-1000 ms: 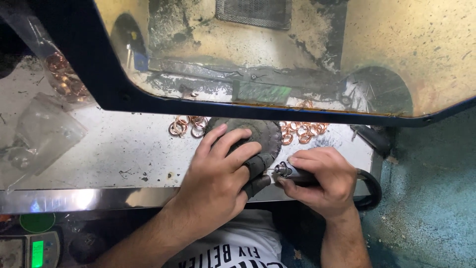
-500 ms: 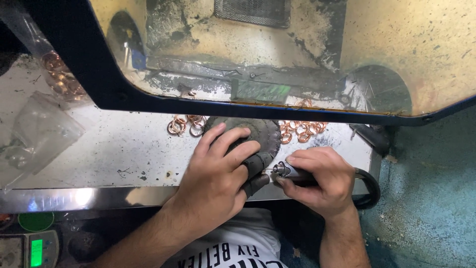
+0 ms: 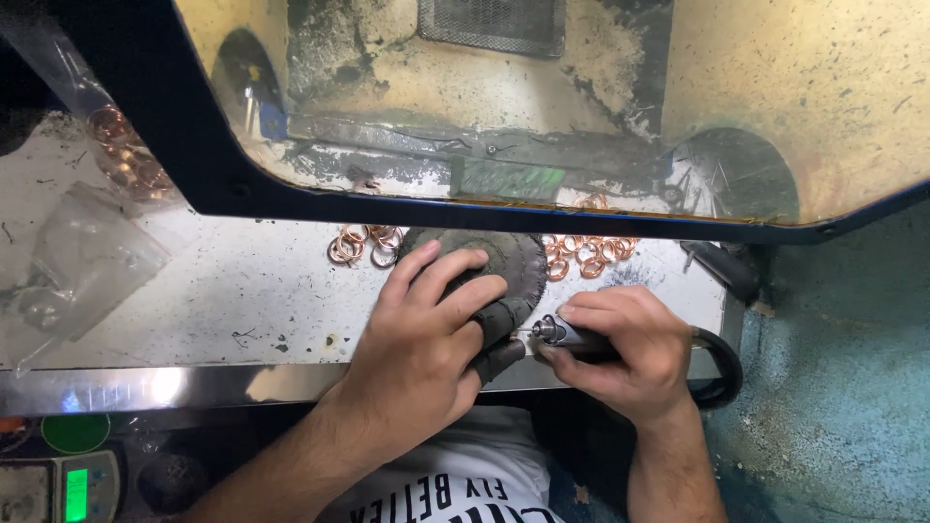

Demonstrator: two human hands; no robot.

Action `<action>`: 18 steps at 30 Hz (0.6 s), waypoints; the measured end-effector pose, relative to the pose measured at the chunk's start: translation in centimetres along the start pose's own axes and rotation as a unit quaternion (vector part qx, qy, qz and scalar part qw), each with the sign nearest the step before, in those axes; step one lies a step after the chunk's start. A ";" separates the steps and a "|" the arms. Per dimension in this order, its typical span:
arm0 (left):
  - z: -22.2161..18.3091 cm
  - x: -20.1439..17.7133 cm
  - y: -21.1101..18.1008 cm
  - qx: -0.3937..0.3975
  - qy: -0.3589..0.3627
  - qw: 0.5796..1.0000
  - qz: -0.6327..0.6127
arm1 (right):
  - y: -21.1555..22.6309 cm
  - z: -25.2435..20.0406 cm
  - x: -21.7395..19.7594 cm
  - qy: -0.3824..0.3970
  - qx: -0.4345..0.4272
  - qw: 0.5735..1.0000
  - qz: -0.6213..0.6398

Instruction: Polishing small metal rings using a stationary polishing wheel and a handheld rotary tool at a workbench.

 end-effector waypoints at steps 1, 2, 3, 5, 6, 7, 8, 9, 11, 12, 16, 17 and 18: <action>0.0 0.0 0.0 0.001 0.001 1.000 0.000 | 0.0 -0.1 0.0 -0.001 0.001 1.000 -0.001; 0.0 0.0 -0.1 0.003 -0.002 1.000 -0.002 | 0.0 -0.1 -0.1 -0.004 -0.004 1.000 -0.003; 0.0 -0.1 -0.1 0.004 -0.005 1.000 -0.004 | 0.1 -0.1 -0.1 -0.007 -0.009 1.000 -0.006; 0.0 0.0 0.0 0.004 -0.001 1.000 -0.005 | 0.2 0.2 -0.3 -0.015 -0.017 1.000 -0.011; -0.1 0.1 0.1 0.001 0.005 1.000 -0.007 | 0.4 0.2 -0.3 -0.021 -0.023 0.999 -0.013; -0.1 0.1 0.1 0.000 0.005 1.000 -0.008 | 0.5 0.3 -0.2 -0.020 -0.023 0.999 -0.012; -0.1 0.1 0.1 0.001 0.005 1.000 0.000 | 0.5 0.3 -0.2 -0.022 -0.023 0.999 -0.017; 0.0 0.1 0.1 0.002 0.005 1.000 0.008 | 0.5 0.4 -0.3 -0.024 -0.024 0.999 -0.023; 0.0 0.1 0.1 0.001 0.004 1.000 0.004 | 0.5 0.3 -0.3 -0.024 -0.019 0.999 -0.022; -0.1 0.1 0.1 0.000 0.003 1.000 0.000 | 0.5 0.3 -0.2 -0.025 -0.014 0.999 -0.019; 0.0 -0.1 0.1 0.001 0.001 1.000 -0.006 | 0.2 0.0 -0.1 -0.023 -0.005 1.000 -0.012; 0.0 -0.1 0.1 0.002 -0.002 1.000 -0.005 | 0.2 0.1 0.0 -0.023 -0.007 1.000 -0.015; 0.0 -0.1 0.1 0.004 -0.005 1.000 -0.004 | 0.3 0.2 0.0 -0.022 -0.009 1.000 -0.017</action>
Point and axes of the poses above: each hand's wrist, its own z-axis towards the middle knuckle, its own x-axis out of the palm, y = z × x, the point moved 6 cm from there along z, towards the middle knuckle, and after that the axes turned 14 degrees about -x, right-handed, at the moved point
